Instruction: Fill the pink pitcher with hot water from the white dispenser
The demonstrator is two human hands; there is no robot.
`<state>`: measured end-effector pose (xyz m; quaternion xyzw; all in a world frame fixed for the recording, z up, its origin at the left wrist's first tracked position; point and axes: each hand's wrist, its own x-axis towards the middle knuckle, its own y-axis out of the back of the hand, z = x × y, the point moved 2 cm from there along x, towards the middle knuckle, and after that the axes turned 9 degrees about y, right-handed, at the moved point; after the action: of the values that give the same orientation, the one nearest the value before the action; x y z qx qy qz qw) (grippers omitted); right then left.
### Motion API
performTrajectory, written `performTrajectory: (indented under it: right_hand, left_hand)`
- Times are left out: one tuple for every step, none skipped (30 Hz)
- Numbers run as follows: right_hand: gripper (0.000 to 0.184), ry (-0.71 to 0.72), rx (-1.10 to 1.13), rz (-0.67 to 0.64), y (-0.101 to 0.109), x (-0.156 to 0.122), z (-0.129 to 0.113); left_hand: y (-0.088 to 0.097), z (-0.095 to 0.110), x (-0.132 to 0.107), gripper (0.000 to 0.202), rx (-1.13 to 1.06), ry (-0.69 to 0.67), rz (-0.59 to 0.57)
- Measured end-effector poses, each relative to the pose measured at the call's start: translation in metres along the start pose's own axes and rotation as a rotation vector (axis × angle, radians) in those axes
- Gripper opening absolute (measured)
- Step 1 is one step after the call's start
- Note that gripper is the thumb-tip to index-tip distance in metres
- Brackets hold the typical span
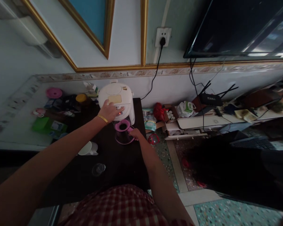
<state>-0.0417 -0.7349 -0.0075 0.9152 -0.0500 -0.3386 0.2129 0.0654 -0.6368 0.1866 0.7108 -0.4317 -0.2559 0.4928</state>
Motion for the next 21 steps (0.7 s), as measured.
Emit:
performTrajectory:
  right_hand:
    - [0.017, 0.002, -0.01, -0.012, 0.0, 0.0, 0.0]
    - [0.018, 0.004, -0.021, -0.026, 0.0, 0.001, 0.0]
    - [0.018, 0.006, -0.033, -0.039, 0.001, 0.001, 0.0]
    - [0.019, 0.007, -0.043, -0.049, 0.001, 0.001, 0.0]
    - [0.019, 0.008, -0.053, -0.057, 0.001, 0.002, 0.0]
    - [0.02, 0.008, -0.062, -0.063, 0.001, 0.002, 0.0]
    - [0.02, 0.007, -0.07, -0.068, 0.001, 0.003, -0.001]
    - [0.02, 0.006, -0.075, -0.073, 0.001, 0.003, -0.001]
    - [0.021, 0.004, -0.078, -0.076, 0.0, 0.004, -0.001]
    - [0.02, 0.001, -0.079, -0.077, 0.0, 0.005, 0.0]
    - [0.02, -0.002, -0.081, -0.077, 0.0, 0.005, 0.0]
    - [0.02, -0.005, -0.081, -0.077, -0.001, 0.006, 0.0]
    - [0.02, -0.008, -0.082, -0.074, -0.001, 0.006, 0.001]
    - [0.019, -0.009, -0.082, -0.07, -0.002, 0.007, 0.001]
    - [0.019, -0.009, -0.081, -0.067, -0.002, 0.008, 0.002]
    - [0.018, -0.008, -0.079, -0.066, -0.002, 0.009, 0.003]
    - [0.018, -0.006, -0.076, -0.066, -0.002, 0.01, 0.003]
    - [0.017, -0.004, -0.074, -0.066, -0.002, 0.011, 0.004]
    - [0.017, -0.003, -0.072, -0.069, -0.003, 0.012, 0.004]
    - [0.017, -0.001, -0.07, -0.071, -0.002, 0.012, 0.005]
    - [0.016, 0.0, -0.069, -0.073, -0.002, 0.013, 0.005]
  left_hand:
    - [0.0, 0.0, 0.0, 0.036, -0.013, 0.002, 0.003]
    - [-0.001, 0.0, 0.0, 0.036, -0.023, 0.003, 0.004]
    - [0.0, 0.0, 0.0, 0.036, -0.029, 0.006, 0.0]
    - [0.001, 0.0, 0.0, 0.036, -0.028, 0.008, -0.009]
    - [0.002, 0.0, 0.0, 0.037, -0.021, 0.011, -0.02]
    - [0.003, 0.001, 0.0, 0.037, -0.011, 0.015, -0.031]
    - [0.004, 0.001, 0.0, 0.037, -0.002, 0.019, -0.042]
    - [0.006, 0.001, -0.001, 0.037, 0.004, 0.022, -0.049]
    - [0.007, 0.001, -0.001, 0.037, 0.005, 0.022, -0.051]
    - [0.007, 0.002, -0.001, 0.037, 0.002, 0.02, -0.049]
    - [0.008, 0.002, -0.002, 0.038, -0.002, 0.017, -0.049]
    - [0.008, 0.002, -0.002, 0.038, -0.004, 0.015, -0.051]
    - [0.008, 0.002, -0.002, 0.038, -0.003, 0.017, -0.055]
    - [0.007, 0.002, -0.002, 0.038, -0.002, 0.018, -0.059]
    - [0.007, 0.002, -0.001, 0.038, 0.0, 0.021, -0.063]
    - [0.007, 0.002, -0.001, 0.038, 0.002, 0.024, -0.065]
    - [0.007, 0.002, -0.001, 0.038, 0.001, 0.025, -0.063]
    - [0.007, 0.002, -0.001, 0.038, -0.002, 0.027, -0.06]
    - [0.007, 0.002, -0.001, 0.039, -0.007, 0.03, -0.058]
    - [0.007, 0.002, -0.001, 0.039, -0.012, 0.034, -0.057]
    - [0.007, 0.002, -0.001, 0.038, -0.02, 0.037, -0.056]
